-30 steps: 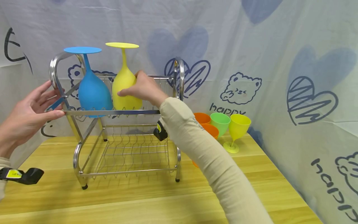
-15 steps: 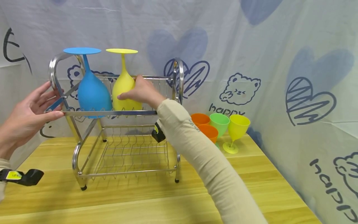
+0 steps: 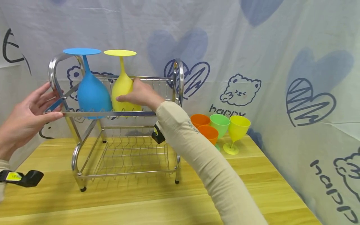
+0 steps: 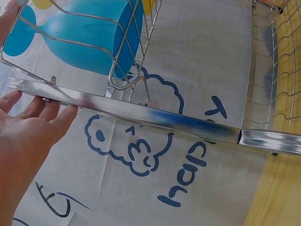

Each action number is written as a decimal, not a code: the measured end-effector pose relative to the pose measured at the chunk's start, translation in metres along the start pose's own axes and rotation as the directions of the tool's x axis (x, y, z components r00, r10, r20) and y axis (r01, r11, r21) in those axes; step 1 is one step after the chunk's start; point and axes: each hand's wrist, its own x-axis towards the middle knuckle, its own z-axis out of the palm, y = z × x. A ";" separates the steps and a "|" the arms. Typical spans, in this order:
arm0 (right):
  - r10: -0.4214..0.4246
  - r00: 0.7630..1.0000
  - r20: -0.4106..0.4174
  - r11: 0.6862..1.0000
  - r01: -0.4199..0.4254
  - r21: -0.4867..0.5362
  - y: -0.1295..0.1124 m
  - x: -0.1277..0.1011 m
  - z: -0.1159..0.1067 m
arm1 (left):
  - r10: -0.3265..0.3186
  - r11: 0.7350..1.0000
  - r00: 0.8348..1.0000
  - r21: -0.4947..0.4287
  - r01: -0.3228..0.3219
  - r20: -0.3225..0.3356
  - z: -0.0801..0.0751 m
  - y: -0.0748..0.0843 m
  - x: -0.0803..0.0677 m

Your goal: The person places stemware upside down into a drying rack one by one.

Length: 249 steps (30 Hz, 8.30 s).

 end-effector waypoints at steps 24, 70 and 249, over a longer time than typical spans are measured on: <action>-0.509 0.792 -0.338 0.859 0.491 -0.143 -0.008 -0.131 -0.006 | 0.000 0.980 0.975 -0.192 -0.044 -0.222 0.032 -0.006 -0.018; 0.313 0.858 -0.408 0.910 -0.149 0.387 0.266 -0.129 0.009 | -0.326 0.941 0.938 0.137 0.311 0.113 0.185 -0.021 -0.094; -0.399 0.737 -0.545 0.559 0.667 0.493 0.153 -0.175 0.029 | 0.245 0.845 0.969 -0.484 -0.228 -0.029 0.201 -0.018 -0.083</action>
